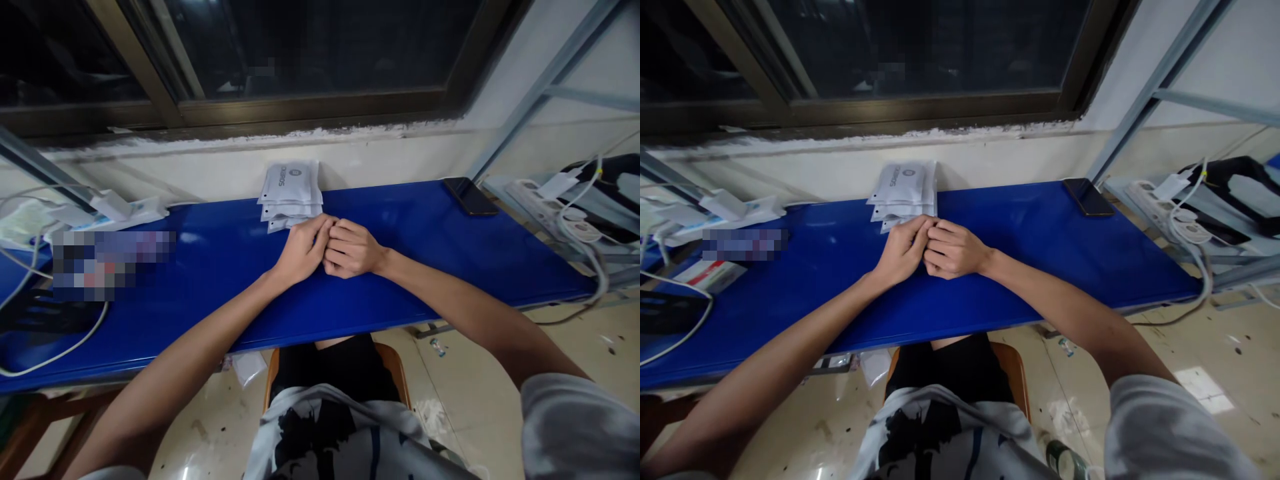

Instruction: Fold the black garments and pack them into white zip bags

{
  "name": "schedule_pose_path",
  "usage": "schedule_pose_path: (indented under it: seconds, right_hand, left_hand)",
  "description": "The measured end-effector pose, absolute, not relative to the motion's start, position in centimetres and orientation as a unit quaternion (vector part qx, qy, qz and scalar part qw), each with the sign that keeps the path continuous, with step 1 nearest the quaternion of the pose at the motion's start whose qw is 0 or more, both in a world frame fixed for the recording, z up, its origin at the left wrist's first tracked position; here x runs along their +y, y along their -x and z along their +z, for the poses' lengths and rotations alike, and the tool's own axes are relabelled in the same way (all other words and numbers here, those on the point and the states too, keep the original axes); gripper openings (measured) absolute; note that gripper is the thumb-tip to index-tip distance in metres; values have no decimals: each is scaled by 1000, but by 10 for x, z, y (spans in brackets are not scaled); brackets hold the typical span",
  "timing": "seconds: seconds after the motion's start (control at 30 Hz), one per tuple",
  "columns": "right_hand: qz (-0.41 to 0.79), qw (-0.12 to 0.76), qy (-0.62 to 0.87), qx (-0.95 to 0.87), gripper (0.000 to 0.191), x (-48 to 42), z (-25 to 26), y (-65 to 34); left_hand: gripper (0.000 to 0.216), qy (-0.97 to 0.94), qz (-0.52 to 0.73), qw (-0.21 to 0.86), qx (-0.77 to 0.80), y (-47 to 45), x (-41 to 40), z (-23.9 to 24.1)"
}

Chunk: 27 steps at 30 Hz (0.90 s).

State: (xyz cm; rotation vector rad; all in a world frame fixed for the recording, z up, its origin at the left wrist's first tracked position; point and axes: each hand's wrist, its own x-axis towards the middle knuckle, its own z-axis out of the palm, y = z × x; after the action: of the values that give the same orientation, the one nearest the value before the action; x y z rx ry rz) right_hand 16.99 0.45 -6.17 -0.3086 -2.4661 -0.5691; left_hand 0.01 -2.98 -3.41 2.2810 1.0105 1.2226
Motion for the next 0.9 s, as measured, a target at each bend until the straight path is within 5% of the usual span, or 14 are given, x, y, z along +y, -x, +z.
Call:
schedule_pose_path:
  seconds: [0.27,0.5,0.77,0.9]
  right_hand:
    - [-212,393,185,-875,24,12,-60,-175]
    - [-144,437,307,-833,45,22,-53,-182]
    - [-80,442,328,-831,48,23,-51,-185]
    - [-58,389,289,-873,25,17,-49,-183]
  left_hand:
    - [30,-853,383,9,355,12,-22,-42]
    - [16,-837,382,-138,367,22,-14,-43]
    - [3,-837,376,-155,366,32,-4,-41]
    - [10,-849,347,-138,374,30,-5,-44]
